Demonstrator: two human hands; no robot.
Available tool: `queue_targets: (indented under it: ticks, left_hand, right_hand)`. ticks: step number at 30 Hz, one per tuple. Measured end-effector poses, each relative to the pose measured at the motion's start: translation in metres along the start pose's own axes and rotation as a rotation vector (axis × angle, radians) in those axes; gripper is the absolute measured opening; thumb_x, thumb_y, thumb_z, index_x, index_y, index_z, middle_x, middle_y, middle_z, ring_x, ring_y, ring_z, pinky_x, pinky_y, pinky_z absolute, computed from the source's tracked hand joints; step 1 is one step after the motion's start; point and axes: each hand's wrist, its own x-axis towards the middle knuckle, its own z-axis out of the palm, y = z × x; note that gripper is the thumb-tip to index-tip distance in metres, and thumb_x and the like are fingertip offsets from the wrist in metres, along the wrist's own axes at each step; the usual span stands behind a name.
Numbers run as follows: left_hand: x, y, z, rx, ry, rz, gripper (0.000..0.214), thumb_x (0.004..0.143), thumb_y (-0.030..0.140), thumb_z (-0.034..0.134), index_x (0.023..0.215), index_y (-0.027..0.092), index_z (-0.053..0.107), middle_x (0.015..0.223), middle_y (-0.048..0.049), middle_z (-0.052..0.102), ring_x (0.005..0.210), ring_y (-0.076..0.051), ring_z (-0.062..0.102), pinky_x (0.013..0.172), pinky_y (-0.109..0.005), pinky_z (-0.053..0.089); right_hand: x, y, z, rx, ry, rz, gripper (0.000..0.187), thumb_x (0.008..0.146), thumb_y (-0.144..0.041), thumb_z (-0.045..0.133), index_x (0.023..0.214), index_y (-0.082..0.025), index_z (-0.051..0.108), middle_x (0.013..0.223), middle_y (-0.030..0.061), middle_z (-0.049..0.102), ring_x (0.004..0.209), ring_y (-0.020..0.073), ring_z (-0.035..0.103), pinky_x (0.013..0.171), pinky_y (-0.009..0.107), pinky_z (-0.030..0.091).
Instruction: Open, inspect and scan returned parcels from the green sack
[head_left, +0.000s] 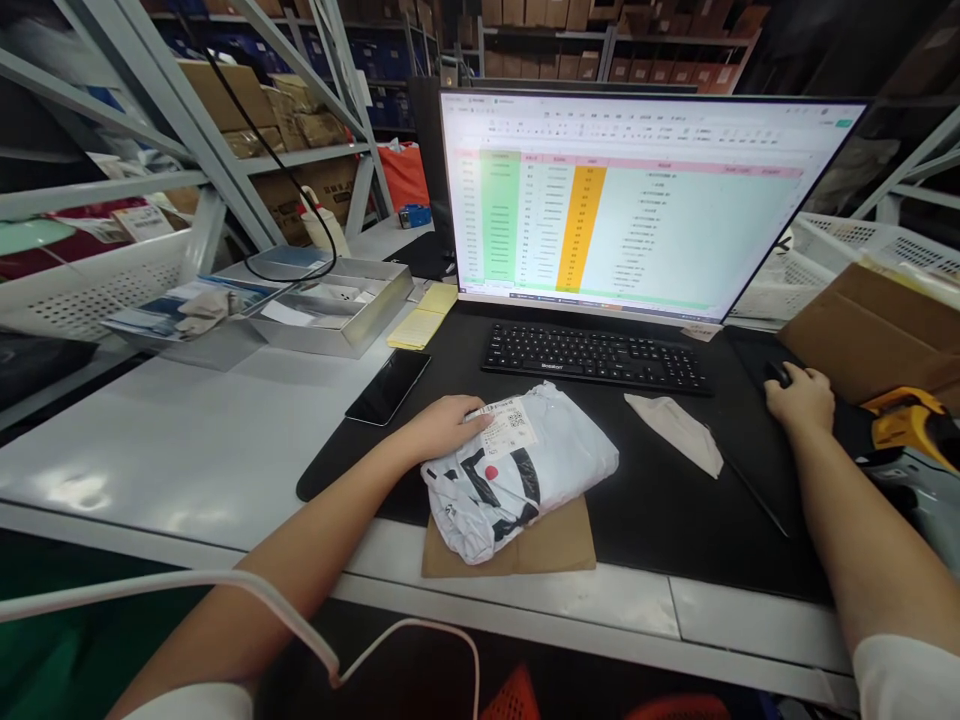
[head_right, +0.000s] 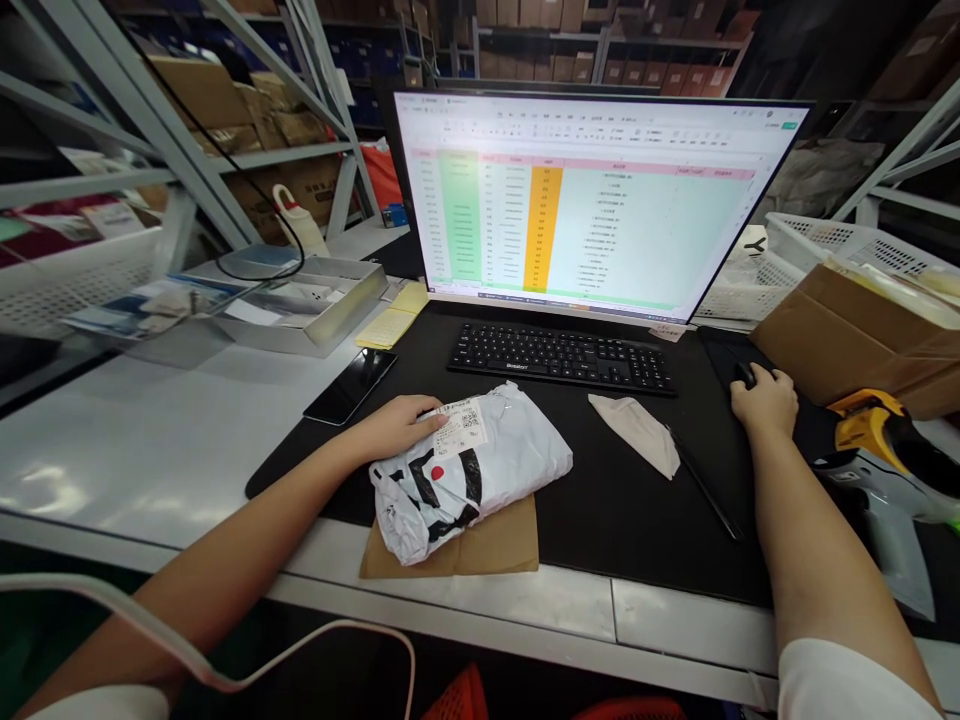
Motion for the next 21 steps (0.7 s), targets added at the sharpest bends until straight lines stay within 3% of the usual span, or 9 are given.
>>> queue_targets:
  ticks: [7, 12, 17, 21]
  left_hand:
    - [0.000, -0.003, 0.003, -0.138, 0.024, -0.026, 0.044, 0.096, 0.059, 0.049, 0.095, 0.018, 0.066, 0.097, -0.0064, 0.072, 0.091, -0.026, 0.066, 0.083, -0.035, 0.047]
    - [-0.002, 0.002, 0.001, -0.448, 0.047, -0.038, 0.047, 0.091, 0.065, 0.057, 0.090, 0.019, 0.060, 0.091, -0.0033, 0.067, 0.086, -0.021, 0.061, 0.077, -0.031, 0.047]
    - [-0.010, 0.016, -0.002, -0.779, -0.093, -0.069, 0.053, 0.077, 0.062, 0.078, 0.101, 0.019, 0.058, 0.092, -0.0004, 0.064, 0.081, -0.017, 0.061, 0.073, -0.027, 0.050]
    - [-0.017, 0.027, -0.007, -0.867, -0.223, -0.097, 0.061, 0.065, 0.050, 0.092, 0.102, 0.020, 0.055, 0.089, 0.0012, 0.065, 0.077, -0.017, 0.063, 0.068, -0.025, 0.052]
  right_hand:
    - [0.000, -0.002, -0.003, 0.021, -0.013, 0.010, 0.065, 0.100, -0.046, 0.055, 0.154, -0.010, 0.052, 0.153, 0.0277, 0.043, 0.127, 0.0288, 0.051, 0.089, 0.044, 0.032]
    - [-0.010, -0.008, -0.006, 0.080, 0.094, -0.001, 0.068, 0.103, -0.052, 0.047, 0.155, -0.009, 0.050, 0.150, 0.0290, 0.047, 0.134, 0.0296, 0.046, 0.093, 0.046, 0.031]
    - [-0.025, -0.022, -0.027, 0.133, 0.181, 0.048, 0.061, 0.104, -0.033, 0.045, 0.152, 0.005, 0.046, 0.147, 0.0347, 0.046, 0.140, 0.0284, 0.040, 0.102, 0.045, 0.030]
    - [-0.046, -0.060, -0.057, 0.222, 0.170, -0.003, 0.055, 0.103, -0.018, 0.041, 0.148, 0.013, 0.044, 0.150, 0.0390, 0.041, 0.145, 0.0286, 0.033, 0.115, 0.044, 0.023]
